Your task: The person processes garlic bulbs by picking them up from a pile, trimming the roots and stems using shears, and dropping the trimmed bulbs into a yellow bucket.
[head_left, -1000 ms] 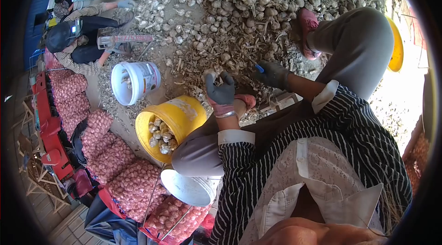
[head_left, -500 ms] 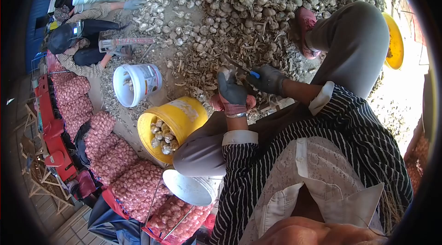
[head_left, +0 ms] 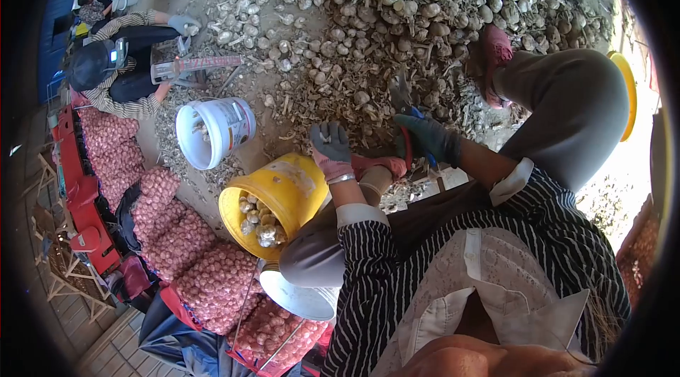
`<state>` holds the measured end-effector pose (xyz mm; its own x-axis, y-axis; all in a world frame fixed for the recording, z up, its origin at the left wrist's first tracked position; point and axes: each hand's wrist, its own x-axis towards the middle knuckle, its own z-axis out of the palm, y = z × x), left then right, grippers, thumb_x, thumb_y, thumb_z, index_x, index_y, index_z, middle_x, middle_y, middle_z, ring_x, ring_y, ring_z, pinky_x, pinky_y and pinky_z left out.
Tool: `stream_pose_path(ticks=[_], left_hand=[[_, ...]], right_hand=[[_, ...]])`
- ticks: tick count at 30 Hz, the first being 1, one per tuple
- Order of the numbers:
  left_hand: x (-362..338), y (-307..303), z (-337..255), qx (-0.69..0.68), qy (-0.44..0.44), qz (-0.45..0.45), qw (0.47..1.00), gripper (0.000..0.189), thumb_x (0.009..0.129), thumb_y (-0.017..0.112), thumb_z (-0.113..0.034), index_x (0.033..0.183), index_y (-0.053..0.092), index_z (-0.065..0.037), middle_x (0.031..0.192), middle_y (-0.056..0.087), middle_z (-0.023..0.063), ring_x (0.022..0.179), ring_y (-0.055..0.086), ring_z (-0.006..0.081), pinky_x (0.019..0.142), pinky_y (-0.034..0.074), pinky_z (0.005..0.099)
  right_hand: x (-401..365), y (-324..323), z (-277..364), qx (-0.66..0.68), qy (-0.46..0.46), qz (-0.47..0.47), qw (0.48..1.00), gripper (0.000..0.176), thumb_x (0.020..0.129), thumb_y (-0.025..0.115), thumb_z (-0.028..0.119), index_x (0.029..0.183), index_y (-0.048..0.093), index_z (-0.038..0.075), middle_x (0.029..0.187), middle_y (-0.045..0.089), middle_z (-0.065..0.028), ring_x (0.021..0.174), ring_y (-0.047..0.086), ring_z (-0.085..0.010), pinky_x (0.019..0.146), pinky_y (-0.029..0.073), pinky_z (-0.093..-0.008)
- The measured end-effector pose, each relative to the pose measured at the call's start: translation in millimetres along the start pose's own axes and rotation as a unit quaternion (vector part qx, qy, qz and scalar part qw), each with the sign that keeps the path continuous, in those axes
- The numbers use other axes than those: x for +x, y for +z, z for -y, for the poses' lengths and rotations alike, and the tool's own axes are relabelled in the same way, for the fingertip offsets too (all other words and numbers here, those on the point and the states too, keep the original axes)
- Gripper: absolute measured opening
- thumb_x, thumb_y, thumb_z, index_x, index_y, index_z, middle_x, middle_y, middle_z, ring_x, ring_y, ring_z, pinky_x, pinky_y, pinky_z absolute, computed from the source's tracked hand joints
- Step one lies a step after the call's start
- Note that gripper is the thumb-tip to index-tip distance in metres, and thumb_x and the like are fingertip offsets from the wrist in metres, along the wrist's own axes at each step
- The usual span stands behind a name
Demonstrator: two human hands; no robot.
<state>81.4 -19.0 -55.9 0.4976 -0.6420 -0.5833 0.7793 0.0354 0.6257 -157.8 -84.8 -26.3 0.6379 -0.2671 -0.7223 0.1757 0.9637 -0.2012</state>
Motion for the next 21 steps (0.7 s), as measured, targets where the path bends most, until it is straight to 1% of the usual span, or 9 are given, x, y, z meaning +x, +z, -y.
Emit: stream_pose_path(ticks=[1, 3, 7, 9, 12, 14, 16, 18, 21], left_hand=[[18, 5, 7, 0.0, -0.004, -0.001, 1.0, 0.018, 0.087, 0.061, -0.027, 0.084, 0.051, -0.013, 0.078, 0.047, 0.0, 0.071, 0.05, 0.0129, 0.066, 0.043, 0.0266], [60, 14, 20, 0.199, 0.016, -0.213, 0.956, 0.027, 0.087, 0.062, -0.032, 0.106, 0.06, -0.012, 0.09, 0.059, 0.0066, 0.085, 0.059, 0.0173, 0.072, 0.049, 0.0316], [159, -5, 26, 0.366, 0.011, -0.197, 0.909, 0.055, 0.084, 0.064, -0.04, 0.127, 0.053, -0.007, 0.116, 0.06, 0.0132, 0.096, 0.063, 0.0261, 0.081, 0.052, 0.0389], [182, 16, 25, 0.633, 0.055, -0.322, 0.702, 0.063, 0.079, 0.065, -0.049, 0.118, 0.059, 0.0, 0.109, 0.064, 0.0186, 0.097, 0.063, 0.0313, 0.083, 0.051, 0.042], [206, 28, 24, 0.698, -0.113, -0.297, 0.642, 0.062, 0.081, 0.066, -0.046, 0.12, 0.057, 0.002, 0.125, 0.057, 0.0191, 0.107, 0.06, 0.0342, 0.086, 0.051, 0.0439], [213, 18, 34, 0.704, -0.117, -0.306, 0.631, 0.056, 0.082, 0.065, -0.045, 0.116, 0.061, -0.001, 0.117, 0.061, 0.0195, 0.111, 0.058, 0.0321, 0.087, 0.05, 0.0438], [202, 9, 34, 0.714, -0.011, -0.185, 0.675, 0.052, 0.083, 0.066, -0.04, 0.12, 0.059, -0.005, 0.123, 0.058, 0.0184, 0.115, 0.054, 0.0328, 0.088, 0.048, 0.0452], [170, 24, 40, 0.686, 0.012, -0.198, 0.7, 0.051, 0.08, 0.071, -0.029, 0.125, 0.056, -0.009, 0.132, 0.05, 0.0188, 0.116, 0.052, 0.0352, 0.089, 0.047, 0.0474], [131, 18, 52, 0.668, 0.232, -0.171, 0.686, 0.058, 0.073, 0.078, -0.018, 0.125, 0.055, -0.009, 0.11, 0.06, 0.0139, 0.099, 0.061, 0.032, 0.09, 0.048, 0.0447]], right_hand=[[-2, 2, -1, -0.042, -0.031, -0.022, 0.998, 0.034, 0.085, 0.065, 0.041, 0.091, 0.061, 0.008, 0.081, 0.063, -0.0052, 0.068, 0.059, -0.0153, 0.063, 0.05, -0.0318], [11, -8, -4, -0.113, -0.049, -0.055, 0.991, 0.033, 0.084, 0.068, 0.038, 0.092, 0.063, 0.007, 0.083, 0.061, -0.0011, 0.077, 0.056, -0.0109, 0.07, 0.047, -0.0297], [27, -21, -9, -0.219, -0.087, -0.128, 0.963, 0.03, 0.085, 0.066, 0.036, 0.091, 0.062, 0.007, 0.077, 0.058, -0.0009, 0.071, 0.056, -0.011, 0.065, 0.047, -0.0305], [29, -26, -7, -0.181, -0.044, -0.112, 0.976, 0.032, 0.086, 0.065, 0.037, 0.092, 0.06, 0.007, 0.073, 0.057, -0.0013, 0.067, 0.056, -0.011, 0.062, 0.047, -0.0307], [31, -28, -12, -0.204, -0.082, -0.088, 0.972, 0.033, 0.087, 0.064, 0.039, 0.092, 0.057, 0.007, 0.07, 0.057, -0.0024, 0.064, 0.056, -0.0109, 0.06, 0.047, -0.0308], [30, -24, -4, -0.206, -0.056, -0.098, 0.972, 0.036, 0.087, 0.064, 0.04, 0.093, 0.056, 0.006, 0.072, 0.058, -0.0033, 0.066, 0.057, -0.0122, 0.063, 0.048, -0.0313], [23, -9, 3, -0.345, -0.056, -0.116, 0.93, 0.042, 0.086, 0.064, 0.043, 0.095, 0.056, 0.003, 0.076, 0.06, -0.007, 0.071, 0.06, -0.017, 0.068, 0.049, -0.0333], [27, -16, -1, -0.401, -0.058, -0.123, 0.906, 0.044, 0.085, 0.064, 0.044, 0.097, 0.056, 0.002, 0.08, 0.062, -0.0099, 0.074, 0.061, -0.0205, 0.07, 0.049, -0.0347], [34, -28, -6, -0.5, -0.077, -0.139, 0.851, 0.047, 0.084, 0.063, 0.045, 0.1, 0.056, 0.001, 0.086, 0.063, -0.0156, 0.079, 0.063, -0.0265, 0.074, 0.048, -0.0375]])
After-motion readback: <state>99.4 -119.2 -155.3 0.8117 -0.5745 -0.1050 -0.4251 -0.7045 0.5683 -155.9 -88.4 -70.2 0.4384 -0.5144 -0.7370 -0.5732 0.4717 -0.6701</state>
